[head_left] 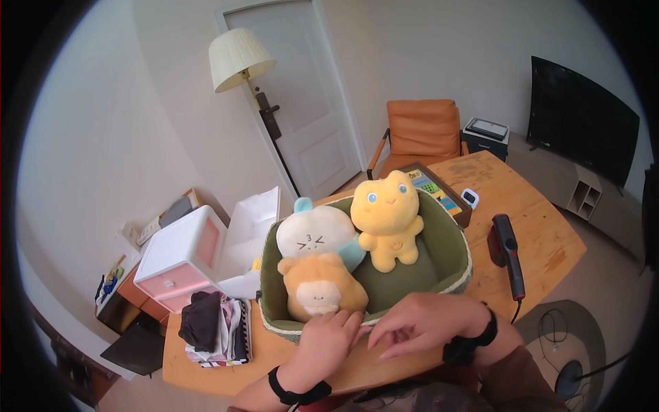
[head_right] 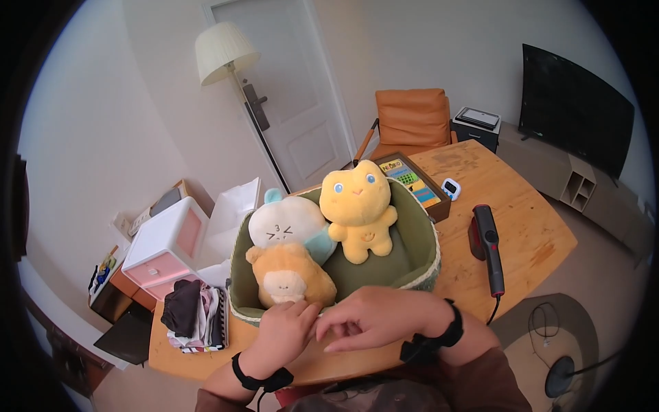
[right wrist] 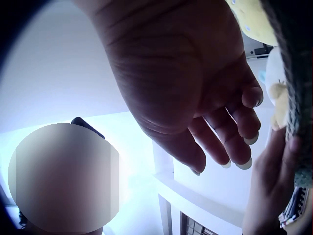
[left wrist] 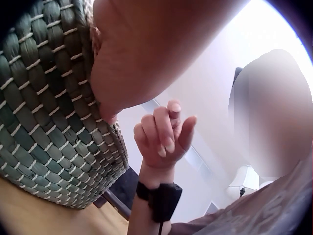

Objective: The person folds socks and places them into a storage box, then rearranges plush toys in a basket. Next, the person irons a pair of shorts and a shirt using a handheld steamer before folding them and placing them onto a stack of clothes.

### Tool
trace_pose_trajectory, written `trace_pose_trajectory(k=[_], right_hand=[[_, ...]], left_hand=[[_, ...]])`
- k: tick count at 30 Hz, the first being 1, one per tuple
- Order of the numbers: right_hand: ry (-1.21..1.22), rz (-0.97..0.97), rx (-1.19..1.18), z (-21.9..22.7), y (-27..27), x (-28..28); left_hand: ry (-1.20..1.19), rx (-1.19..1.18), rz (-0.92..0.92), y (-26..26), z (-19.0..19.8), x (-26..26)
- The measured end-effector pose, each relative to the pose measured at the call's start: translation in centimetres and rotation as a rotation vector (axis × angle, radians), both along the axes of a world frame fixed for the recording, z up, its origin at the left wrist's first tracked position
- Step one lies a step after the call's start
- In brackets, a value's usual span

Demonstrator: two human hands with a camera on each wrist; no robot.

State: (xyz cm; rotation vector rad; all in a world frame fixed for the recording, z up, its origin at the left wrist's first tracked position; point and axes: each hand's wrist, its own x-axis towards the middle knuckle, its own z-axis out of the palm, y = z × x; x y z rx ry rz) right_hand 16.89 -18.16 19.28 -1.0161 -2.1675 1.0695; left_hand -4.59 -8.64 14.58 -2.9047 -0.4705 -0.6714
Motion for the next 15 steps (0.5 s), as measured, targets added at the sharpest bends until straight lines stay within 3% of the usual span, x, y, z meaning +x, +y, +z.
trace_pose_trajectory(k=[4,9,11,13,15], right_hand=[[0.1,-0.316,0.153,3.5,-0.3,2.6],[0.167,-0.515,0.357,7.1,3.7,5.5],[0.041,-0.578,0.392,9.2,5.2,6.5],[-0.076,-0.638,0.423,11.1,7.1,7.2],[-0.196,-0.701,0.449,12.7,8.9,7.7]], left_hand=[[0.12,-0.007,-0.08,-2.1,0.7,-1.6],[0.308,-0.068,-0.119,-4.2,2.5,-2.3],[0.566,-0.059,-0.199,-4.5,4.2,-2.6],[0.707,-0.169,-0.23,-4.6,7.1,-2.0],[0.904,-0.48,-0.286,-3.8,10.3,-0.7]])
